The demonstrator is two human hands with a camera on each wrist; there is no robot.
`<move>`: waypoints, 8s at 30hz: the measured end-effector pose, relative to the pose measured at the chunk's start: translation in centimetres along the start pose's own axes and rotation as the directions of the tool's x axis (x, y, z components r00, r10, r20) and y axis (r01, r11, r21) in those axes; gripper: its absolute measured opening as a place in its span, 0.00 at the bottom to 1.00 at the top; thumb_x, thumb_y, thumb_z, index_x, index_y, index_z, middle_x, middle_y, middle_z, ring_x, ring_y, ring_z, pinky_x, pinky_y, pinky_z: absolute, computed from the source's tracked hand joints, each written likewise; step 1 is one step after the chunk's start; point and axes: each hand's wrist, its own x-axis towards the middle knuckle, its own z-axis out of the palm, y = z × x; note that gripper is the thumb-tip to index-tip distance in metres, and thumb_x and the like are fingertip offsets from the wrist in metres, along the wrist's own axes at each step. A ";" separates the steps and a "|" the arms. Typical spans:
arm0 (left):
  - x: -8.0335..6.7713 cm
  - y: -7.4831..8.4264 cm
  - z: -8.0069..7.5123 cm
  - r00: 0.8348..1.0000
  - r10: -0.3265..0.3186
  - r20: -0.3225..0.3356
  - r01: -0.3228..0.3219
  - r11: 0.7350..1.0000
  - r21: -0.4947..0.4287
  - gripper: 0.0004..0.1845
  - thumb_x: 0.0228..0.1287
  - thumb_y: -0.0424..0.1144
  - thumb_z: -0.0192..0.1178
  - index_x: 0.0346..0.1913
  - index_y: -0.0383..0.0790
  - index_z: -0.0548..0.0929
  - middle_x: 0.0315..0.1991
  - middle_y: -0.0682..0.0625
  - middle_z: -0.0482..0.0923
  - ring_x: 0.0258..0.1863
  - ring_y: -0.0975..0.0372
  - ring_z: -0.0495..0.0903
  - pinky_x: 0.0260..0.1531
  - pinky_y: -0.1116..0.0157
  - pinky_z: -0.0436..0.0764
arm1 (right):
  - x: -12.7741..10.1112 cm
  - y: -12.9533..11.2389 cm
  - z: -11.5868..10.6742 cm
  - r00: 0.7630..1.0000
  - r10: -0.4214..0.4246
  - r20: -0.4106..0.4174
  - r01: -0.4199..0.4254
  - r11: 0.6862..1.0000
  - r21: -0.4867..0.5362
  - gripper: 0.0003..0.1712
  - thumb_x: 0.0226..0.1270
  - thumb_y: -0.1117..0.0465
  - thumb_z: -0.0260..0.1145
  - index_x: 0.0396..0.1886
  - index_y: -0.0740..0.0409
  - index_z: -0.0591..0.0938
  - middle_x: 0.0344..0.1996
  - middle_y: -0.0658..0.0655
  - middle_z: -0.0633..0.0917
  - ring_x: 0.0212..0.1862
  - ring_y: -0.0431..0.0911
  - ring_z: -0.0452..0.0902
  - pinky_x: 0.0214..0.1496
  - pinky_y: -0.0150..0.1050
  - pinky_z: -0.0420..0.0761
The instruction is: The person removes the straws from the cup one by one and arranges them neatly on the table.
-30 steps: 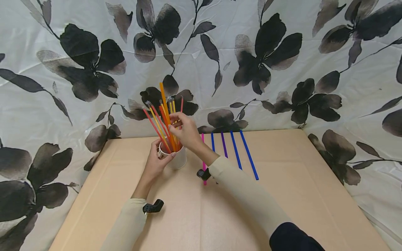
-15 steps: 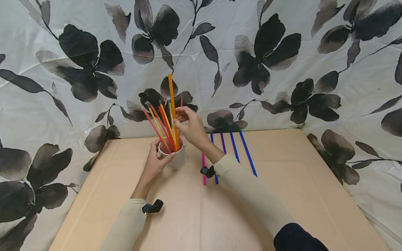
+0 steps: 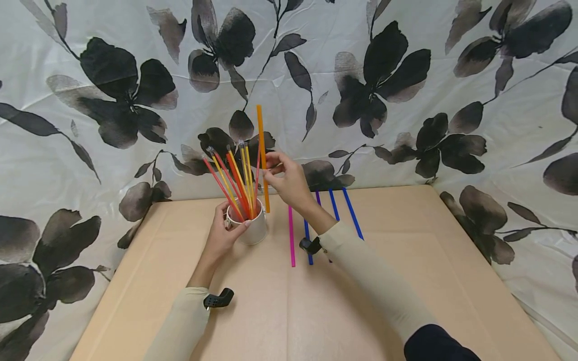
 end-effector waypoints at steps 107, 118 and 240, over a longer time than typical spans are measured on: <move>-1.2 2.1 -1.9 0.995 -0.055 0.085 0.057 0.998 -0.030 0.45 0.65 0.38 0.70 0.77 0.41 0.54 0.72 0.36 0.59 0.74 0.45 0.58 0.72 0.38 0.59 | -11.6 8.7 -20.6 0.794 0.608 -0.019 -0.576 0.742 -0.343 0.22 0.71 0.68 0.64 0.62 0.71 0.74 0.45 0.68 0.78 0.38 0.52 0.82 0.41 0.47 0.89; -1.6 3.9 -1.4 0.996 -0.048 0.071 0.050 0.998 -0.036 0.44 0.64 0.37 0.70 0.76 0.37 0.54 0.72 0.35 0.59 0.74 0.45 0.58 0.72 0.38 0.59 | -11.8 11.1 -21.8 0.722 0.692 0.015 -0.631 0.668 -0.394 0.22 0.73 0.67 0.63 0.62 0.69 0.72 0.44 0.66 0.78 0.39 0.52 0.82 0.44 0.46 0.88; -1.3 0.5 -2.1 0.996 -0.043 0.072 0.044 0.999 -0.023 0.45 0.64 0.44 0.72 0.76 0.49 0.55 0.72 0.43 0.59 0.74 0.50 0.58 0.72 0.40 0.60 | -7.3 5.9 -12.8 0.901 0.433 0.028 -0.364 0.790 -0.493 0.15 0.70 0.63 0.67 0.52 0.65 0.83 0.39 0.59 0.84 0.40 0.52 0.80 0.38 0.38 0.81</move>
